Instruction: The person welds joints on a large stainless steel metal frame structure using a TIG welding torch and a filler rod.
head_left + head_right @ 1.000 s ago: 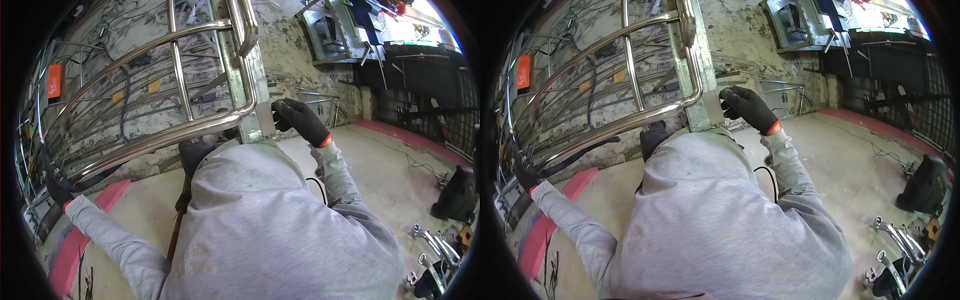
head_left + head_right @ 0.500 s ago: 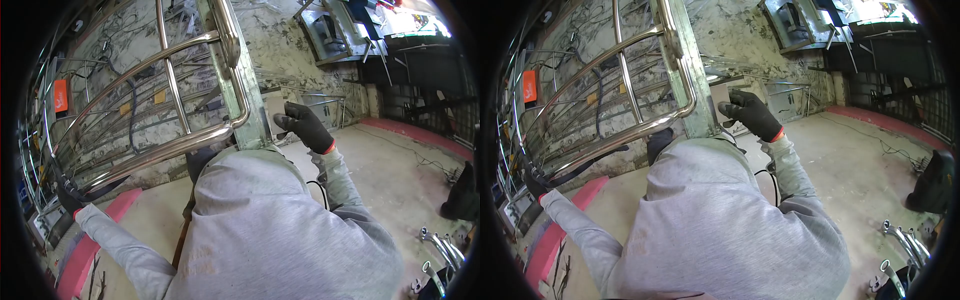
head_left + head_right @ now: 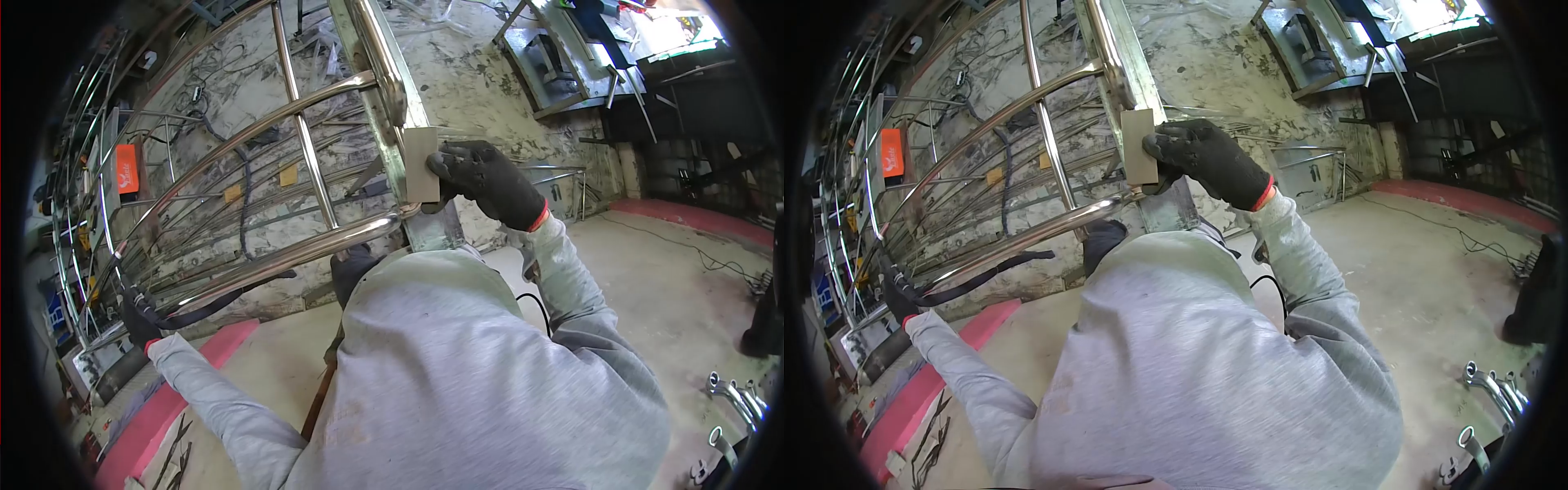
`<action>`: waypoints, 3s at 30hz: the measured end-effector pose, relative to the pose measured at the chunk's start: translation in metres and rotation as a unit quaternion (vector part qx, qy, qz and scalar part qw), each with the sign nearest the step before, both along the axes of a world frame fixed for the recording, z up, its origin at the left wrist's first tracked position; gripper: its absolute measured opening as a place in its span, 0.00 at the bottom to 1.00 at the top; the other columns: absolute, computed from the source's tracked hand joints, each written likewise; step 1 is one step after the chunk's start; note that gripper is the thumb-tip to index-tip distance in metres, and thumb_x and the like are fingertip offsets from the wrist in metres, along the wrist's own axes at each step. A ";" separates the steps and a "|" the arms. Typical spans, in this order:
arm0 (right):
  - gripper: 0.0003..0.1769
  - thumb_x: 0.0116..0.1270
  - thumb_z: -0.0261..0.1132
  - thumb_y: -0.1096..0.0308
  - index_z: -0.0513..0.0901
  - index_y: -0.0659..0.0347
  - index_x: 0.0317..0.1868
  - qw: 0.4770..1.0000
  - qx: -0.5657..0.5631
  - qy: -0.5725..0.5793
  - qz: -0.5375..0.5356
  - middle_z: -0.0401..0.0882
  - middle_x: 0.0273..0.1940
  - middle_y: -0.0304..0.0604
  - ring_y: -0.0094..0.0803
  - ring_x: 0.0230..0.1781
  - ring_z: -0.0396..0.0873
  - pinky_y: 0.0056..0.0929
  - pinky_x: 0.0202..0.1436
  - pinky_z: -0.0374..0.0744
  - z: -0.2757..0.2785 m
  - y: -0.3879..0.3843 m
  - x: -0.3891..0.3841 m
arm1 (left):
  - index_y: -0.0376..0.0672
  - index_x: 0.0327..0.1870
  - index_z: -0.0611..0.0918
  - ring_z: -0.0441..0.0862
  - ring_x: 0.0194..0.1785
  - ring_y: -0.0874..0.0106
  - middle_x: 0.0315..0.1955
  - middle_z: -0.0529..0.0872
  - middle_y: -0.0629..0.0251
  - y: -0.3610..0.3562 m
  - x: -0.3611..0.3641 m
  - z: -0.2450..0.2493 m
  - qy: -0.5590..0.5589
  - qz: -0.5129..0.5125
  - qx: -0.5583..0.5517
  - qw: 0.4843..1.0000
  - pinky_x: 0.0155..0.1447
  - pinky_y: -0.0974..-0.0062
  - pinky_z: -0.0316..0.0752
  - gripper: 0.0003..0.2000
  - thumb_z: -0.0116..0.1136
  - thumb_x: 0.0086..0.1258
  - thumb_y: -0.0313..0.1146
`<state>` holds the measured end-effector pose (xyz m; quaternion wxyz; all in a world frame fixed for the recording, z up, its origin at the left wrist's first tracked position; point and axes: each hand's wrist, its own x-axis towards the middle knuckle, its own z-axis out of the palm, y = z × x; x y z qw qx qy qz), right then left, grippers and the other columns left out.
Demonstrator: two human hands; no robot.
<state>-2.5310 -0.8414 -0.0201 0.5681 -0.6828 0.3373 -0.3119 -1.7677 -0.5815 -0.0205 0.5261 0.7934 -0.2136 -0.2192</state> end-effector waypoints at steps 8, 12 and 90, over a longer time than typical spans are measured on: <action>0.22 0.82 0.67 0.54 0.87 0.70 0.45 0.970 0.240 0.016 0.020 0.87 0.36 0.41 0.28 0.37 0.88 0.31 0.48 0.87 0.015 -0.010 0.008 | 0.41 0.65 0.82 0.83 0.32 0.76 0.42 0.90 0.65 0.008 0.029 -0.013 0.031 0.007 -0.019 0.999 0.32 0.77 0.78 0.27 0.61 0.80 0.57; 0.21 0.82 0.67 0.54 0.87 0.69 0.44 0.977 0.215 0.013 0.007 0.86 0.35 0.41 0.28 0.37 0.88 0.31 0.48 0.87 0.014 -0.007 0.008 | 0.41 0.61 0.84 0.82 0.31 0.77 0.40 0.89 0.66 0.007 0.022 -0.010 0.063 -0.021 -0.038 0.997 0.33 0.78 0.77 0.26 0.59 0.81 0.57; 0.18 0.65 0.66 0.89 0.91 0.67 0.53 0.988 0.012 -0.140 -0.061 0.77 0.76 0.52 0.36 0.70 0.81 0.34 0.71 0.82 -0.025 0.001 0.041 | 0.41 0.60 0.83 0.84 0.36 0.78 0.42 0.89 0.66 -0.002 -0.019 -0.001 0.004 0.046 -0.028 0.999 0.36 0.78 0.78 0.23 0.52 0.84 0.53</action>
